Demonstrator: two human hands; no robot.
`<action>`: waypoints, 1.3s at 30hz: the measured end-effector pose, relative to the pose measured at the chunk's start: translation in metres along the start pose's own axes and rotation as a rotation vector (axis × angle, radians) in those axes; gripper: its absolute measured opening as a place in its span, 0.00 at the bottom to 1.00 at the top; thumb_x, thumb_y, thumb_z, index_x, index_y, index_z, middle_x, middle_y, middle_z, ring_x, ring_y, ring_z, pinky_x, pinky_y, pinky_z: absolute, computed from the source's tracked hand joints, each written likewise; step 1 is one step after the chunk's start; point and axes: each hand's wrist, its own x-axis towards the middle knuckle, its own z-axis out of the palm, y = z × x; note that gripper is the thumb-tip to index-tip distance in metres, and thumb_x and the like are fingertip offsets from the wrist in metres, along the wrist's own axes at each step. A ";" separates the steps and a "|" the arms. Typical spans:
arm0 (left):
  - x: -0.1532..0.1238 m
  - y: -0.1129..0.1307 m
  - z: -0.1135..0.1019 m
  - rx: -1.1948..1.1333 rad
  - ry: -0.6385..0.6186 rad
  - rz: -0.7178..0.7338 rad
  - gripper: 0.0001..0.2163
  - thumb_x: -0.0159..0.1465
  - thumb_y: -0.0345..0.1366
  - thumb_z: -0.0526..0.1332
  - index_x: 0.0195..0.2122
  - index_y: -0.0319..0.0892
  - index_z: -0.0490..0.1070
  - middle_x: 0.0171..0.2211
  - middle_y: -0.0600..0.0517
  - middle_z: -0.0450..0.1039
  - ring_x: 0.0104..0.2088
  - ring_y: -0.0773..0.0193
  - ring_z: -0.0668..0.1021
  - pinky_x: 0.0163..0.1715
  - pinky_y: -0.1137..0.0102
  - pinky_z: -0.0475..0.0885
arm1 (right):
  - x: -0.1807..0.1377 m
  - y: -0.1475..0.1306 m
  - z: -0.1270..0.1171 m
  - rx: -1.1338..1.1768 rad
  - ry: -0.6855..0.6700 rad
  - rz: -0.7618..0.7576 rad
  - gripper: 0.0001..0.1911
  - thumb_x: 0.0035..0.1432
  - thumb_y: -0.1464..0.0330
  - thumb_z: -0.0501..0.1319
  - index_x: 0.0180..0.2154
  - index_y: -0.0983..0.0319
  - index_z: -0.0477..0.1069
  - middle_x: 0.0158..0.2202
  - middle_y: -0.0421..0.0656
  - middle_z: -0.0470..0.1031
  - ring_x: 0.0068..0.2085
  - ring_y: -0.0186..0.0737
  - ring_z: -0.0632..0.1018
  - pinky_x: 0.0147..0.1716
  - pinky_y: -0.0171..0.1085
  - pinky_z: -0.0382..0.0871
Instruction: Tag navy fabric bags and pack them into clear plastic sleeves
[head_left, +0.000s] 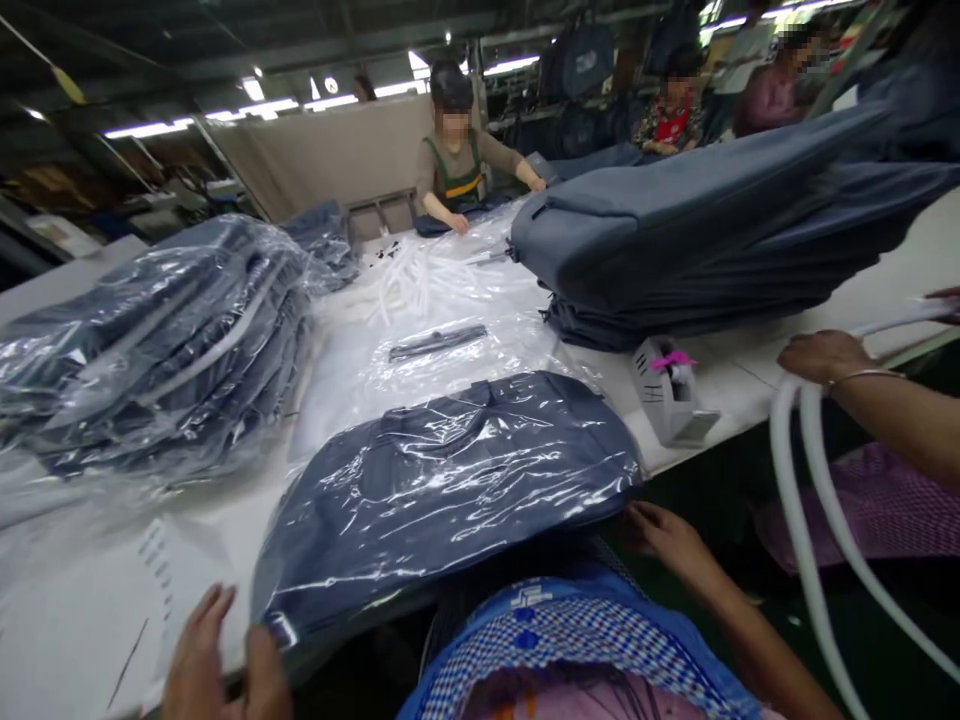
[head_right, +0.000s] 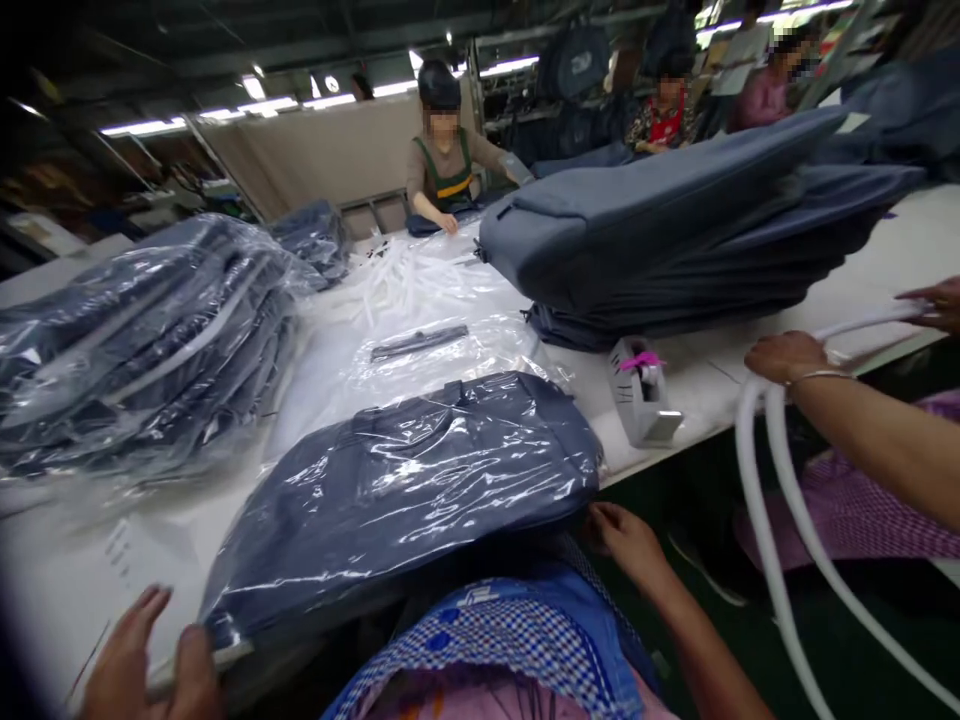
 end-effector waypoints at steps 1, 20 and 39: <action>0.008 0.026 0.006 -0.024 -0.012 0.113 0.25 0.66 0.42 0.54 0.66 0.56 0.59 0.65 0.53 0.62 0.63 0.48 0.67 0.64 0.51 0.61 | -0.002 0.005 0.005 0.130 -0.091 0.039 0.17 0.56 0.55 0.63 0.42 0.59 0.77 0.42 0.50 0.81 0.42 0.51 0.82 0.44 0.49 0.77; -0.045 0.127 0.146 0.045 -0.501 0.954 0.35 0.65 0.28 0.55 0.71 0.49 0.43 0.70 0.46 0.50 0.69 0.46 0.54 0.65 0.44 0.55 | -0.049 -0.050 0.117 0.467 -0.746 -0.242 0.27 0.47 0.64 0.72 0.50 0.58 0.74 0.50 0.44 0.78 0.58 0.50 0.73 0.60 0.50 0.62; 0.145 0.190 0.150 -0.277 -0.648 0.479 0.24 0.59 0.32 0.58 0.58 0.40 0.69 0.48 0.47 0.79 0.50 0.50 0.78 0.51 0.58 0.70 | 0.098 -0.084 0.142 0.310 0.023 -0.443 0.31 0.53 0.65 0.66 0.58 0.59 0.62 0.57 0.50 0.69 0.42 0.42 0.78 0.40 0.42 0.74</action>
